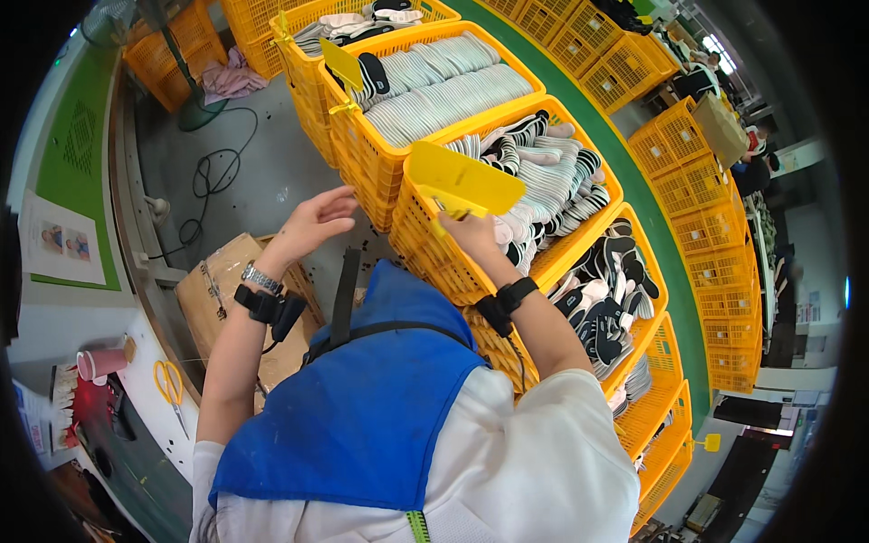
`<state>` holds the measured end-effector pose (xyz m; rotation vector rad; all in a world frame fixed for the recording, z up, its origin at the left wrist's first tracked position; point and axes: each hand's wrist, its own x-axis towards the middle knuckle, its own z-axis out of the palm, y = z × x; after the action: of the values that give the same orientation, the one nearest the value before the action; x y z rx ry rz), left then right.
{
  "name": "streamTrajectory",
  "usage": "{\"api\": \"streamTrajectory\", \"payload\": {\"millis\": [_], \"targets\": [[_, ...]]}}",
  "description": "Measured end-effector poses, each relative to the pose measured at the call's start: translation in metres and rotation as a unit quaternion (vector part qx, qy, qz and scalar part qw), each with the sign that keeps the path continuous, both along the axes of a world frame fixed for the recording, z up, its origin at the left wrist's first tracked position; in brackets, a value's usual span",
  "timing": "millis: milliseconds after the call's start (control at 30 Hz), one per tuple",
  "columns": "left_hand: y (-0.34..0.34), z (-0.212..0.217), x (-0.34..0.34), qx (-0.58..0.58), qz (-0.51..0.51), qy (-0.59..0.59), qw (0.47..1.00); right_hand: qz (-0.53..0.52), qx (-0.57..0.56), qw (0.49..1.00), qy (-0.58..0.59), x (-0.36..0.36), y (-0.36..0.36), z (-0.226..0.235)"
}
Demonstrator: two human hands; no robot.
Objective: The recorder prepares boot uppers by trimming excess material and applying adhesive to the base using a brush at a factory station.
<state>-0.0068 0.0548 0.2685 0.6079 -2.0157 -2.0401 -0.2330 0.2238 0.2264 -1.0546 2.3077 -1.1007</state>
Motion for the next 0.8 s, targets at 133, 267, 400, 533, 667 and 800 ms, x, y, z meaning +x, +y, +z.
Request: {"api": "streamTrajectory", "payload": {"millis": [133, 267, 400, 533, 667, 800], "targets": [[-0.006, -0.038, 0.035, 0.027, 0.042, -0.084, 0.995, -0.024, 0.010, 0.994, 0.107, -0.028, 0.020, -0.042], [-0.001, -0.065, 0.058, 0.051, 0.083, -0.107, 0.989, -0.067, 0.063, 0.992, 0.090, -0.036, 0.015, -0.061], [0.006, -0.080, 0.071, 0.066, 0.099, -0.103, 0.988, 0.007, 0.128, 0.991, 0.049, -0.042, 0.016, -0.079], [0.010, -0.085, 0.080, 0.083, 0.129, -0.109, 0.982, 0.033, 0.119, 0.991, 0.045, -0.036, 0.027, -0.092], [0.011, -0.101, 0.091, 0.071, 0.133, -0.120, 0.981, 0.090, -0.012, 0.995, 0.048, -0.038, 0.027, -0.097], [0.014, -0.116, 0.105, 0.068, 0.149, -0.126, 0.978, 0.043, -0.024, 0.999, 0.001, -0.033, 0.046, -0.112]]}}
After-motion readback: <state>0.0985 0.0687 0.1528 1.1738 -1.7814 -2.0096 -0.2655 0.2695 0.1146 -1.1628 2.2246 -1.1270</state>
